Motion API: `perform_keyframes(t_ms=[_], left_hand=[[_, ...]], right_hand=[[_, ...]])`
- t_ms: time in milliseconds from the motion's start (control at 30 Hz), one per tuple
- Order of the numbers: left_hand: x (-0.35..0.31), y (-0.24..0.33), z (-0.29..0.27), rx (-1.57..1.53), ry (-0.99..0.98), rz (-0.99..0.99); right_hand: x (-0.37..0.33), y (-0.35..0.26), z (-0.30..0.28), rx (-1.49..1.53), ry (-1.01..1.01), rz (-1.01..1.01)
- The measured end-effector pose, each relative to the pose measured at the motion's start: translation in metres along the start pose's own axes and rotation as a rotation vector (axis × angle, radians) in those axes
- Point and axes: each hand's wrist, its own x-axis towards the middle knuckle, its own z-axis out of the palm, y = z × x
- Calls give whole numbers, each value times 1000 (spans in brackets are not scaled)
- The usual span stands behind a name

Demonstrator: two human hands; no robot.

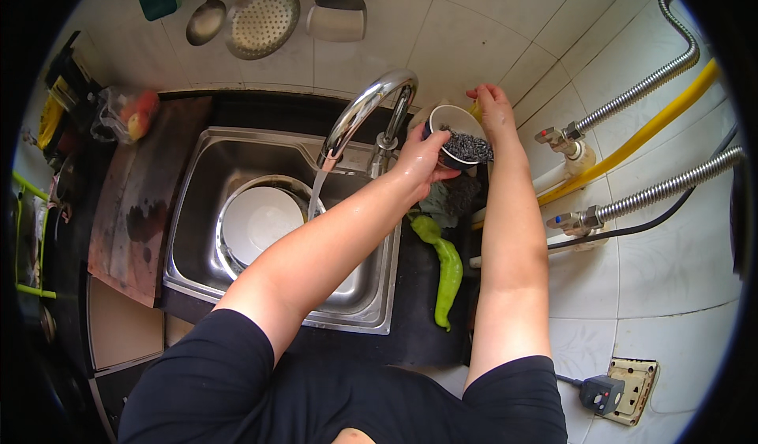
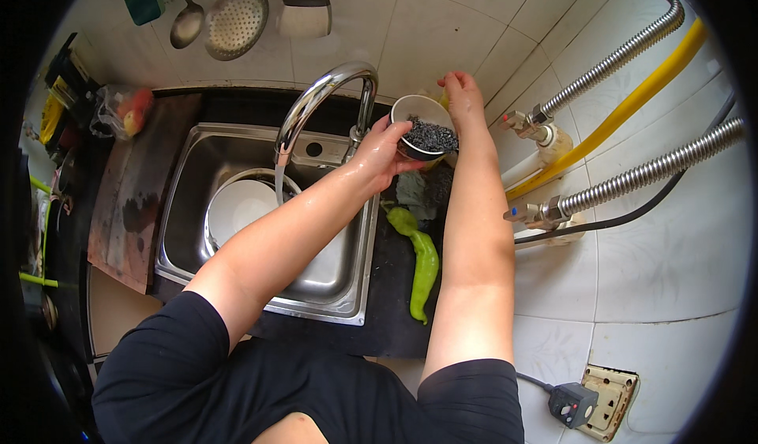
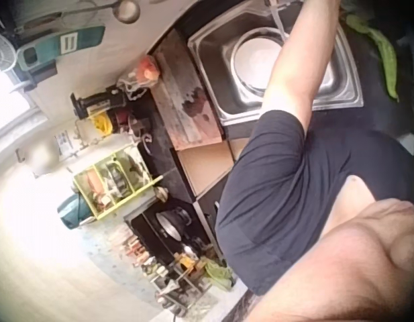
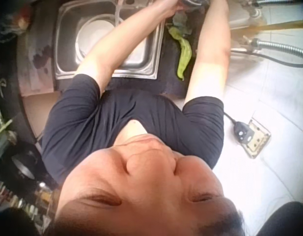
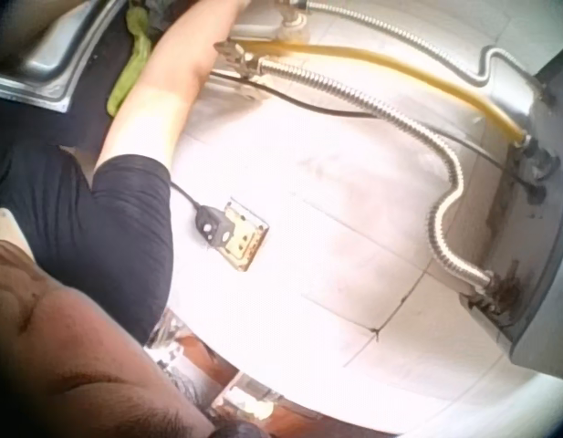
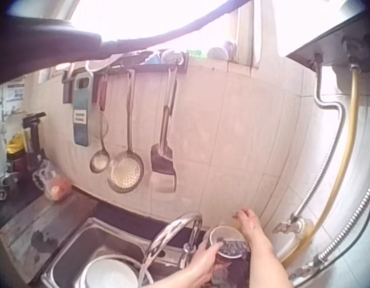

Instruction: The person washes chopsticks, a white bowl, a small cup, a yellow bowl, and a metal pot in a kitchen sink using a steel wool scrubber and running water. The person scrubs each item individually and rinses them under the tap, placing the cleaned items on the counter or in a rack.

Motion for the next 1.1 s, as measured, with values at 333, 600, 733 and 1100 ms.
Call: perform_keyframes(t_ms=[333, 600, 733, 1100], left_hand=[[-12, -5, -14, 18, -14, 2], [-102, -44, -110, 129, 147, -157], [-131, -71, -157, 242, 280, -148], [-163, -95, -231, 364, 514, -165]], right_hand=[[-8, -8, 5, -273, 155, -101], [-174, -30, 79, -436, -11, -638], [-287, 26, 107, -684, -667, -264], [-351, 84, 156, -433, -807, -161]])
